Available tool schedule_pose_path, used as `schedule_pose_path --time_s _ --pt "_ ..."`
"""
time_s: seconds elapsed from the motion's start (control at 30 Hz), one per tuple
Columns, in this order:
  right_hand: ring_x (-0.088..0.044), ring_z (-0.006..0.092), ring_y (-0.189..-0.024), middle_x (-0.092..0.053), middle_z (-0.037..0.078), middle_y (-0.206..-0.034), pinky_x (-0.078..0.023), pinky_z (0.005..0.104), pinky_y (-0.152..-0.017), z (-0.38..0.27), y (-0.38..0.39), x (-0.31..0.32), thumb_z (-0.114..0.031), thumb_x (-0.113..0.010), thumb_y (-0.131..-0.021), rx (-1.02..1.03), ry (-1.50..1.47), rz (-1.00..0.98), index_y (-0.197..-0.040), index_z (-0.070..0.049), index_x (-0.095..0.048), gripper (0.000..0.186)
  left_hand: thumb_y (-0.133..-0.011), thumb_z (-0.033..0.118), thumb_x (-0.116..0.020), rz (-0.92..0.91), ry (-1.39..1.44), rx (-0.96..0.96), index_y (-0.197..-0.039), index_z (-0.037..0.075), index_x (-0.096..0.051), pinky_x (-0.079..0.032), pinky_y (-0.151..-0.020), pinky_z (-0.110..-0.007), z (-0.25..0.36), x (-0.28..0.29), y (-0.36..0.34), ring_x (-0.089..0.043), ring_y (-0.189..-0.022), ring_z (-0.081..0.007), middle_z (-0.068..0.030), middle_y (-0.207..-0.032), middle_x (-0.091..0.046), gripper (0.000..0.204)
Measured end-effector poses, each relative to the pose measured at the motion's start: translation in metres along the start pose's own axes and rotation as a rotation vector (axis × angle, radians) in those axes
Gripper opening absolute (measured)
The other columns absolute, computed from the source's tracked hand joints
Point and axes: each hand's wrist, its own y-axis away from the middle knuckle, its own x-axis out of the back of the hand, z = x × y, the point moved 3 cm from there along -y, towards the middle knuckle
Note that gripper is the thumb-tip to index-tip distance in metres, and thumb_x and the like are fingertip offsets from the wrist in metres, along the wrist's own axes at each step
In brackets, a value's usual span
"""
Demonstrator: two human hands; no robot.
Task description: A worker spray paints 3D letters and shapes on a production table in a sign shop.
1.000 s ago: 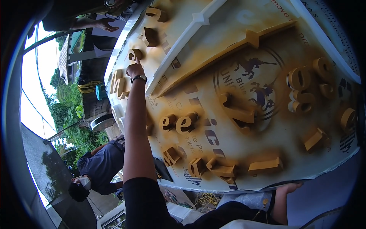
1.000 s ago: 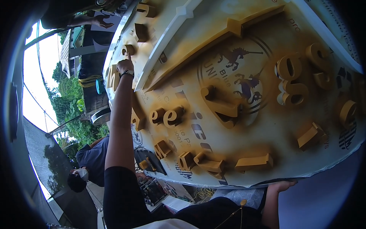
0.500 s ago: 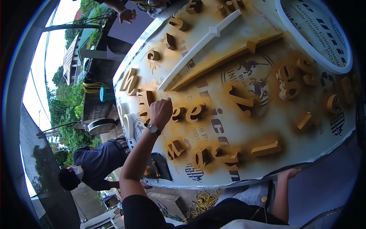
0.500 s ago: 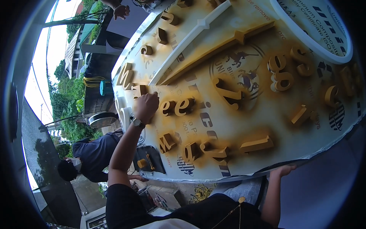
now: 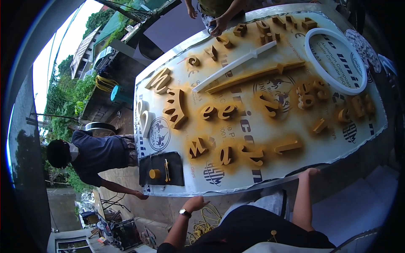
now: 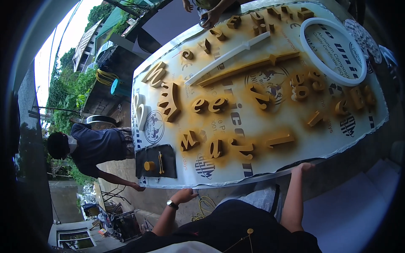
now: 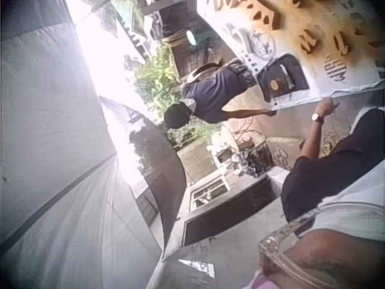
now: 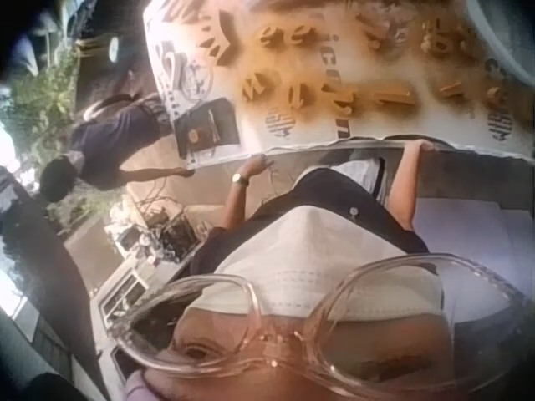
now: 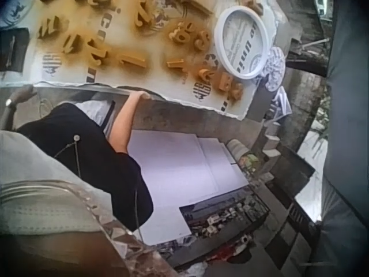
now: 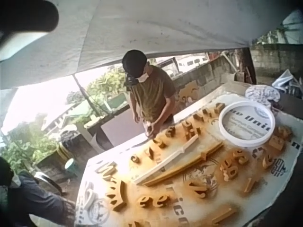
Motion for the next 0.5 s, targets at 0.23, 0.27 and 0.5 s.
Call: schedule_pose_path --time_s 0.23,0.27,0.5 --pt "-0.044 0.0239 -0.100 -0.041 0.015 -0.112 -0.038 0.0329 -0.084 -0.003 0.005 0.011 -0.022 -0.042 -0.075 0.095 0.361 0.032 -0.114 0.001 -0.026 0.047 -0.078 0.035 -0.046 -0.177 0.648 0.161 -0.080 -0.001 -0.051 -0.043 -0.051 -0.027 -0.036 -0.123 -0.002 -0.054 -0.056 -0.0154 -0.0087 -0.069 -0.057 0.036" --pt "-0.045 0.0239 -0.100 -0.041 0.015 -0.112 -0.038 0.0328 -0.084 -0.004 0.007 0.012 -0.021 -0.043 -0.075 0.115 0.457 0.034 -0.113 0.001 -0.027 0.047 -0.076 0.033 -0.048 -0.082 0.726 0.204 -0.081 -0.002 -0.051 -0.044 -0.052 -0.027 -0.044 -0.134 -0.003 -0.055 -0.057 -0.0165 -0.0097 -0.069 -0.057 0.036" --pt "-0.048 0.0225 -0.096 -0.043 0.014 -0.110 -0.042 0.0312 -0.080 0.001 0.001 0.021 -0.014 -0.051 -0.071 0.287 0.889 0.027 -0.110 0.001 -0.029 0.047 -0.073 0.022 -0.050 0.349 1.044 0.545 -0.083 -0.003 -0.049 -0.045 -0.050 -0.027 -0.064 -0.224 0.047 -0.055 -0.055 -0.0160 -0.0104 -0.069 -0.056 0.027"
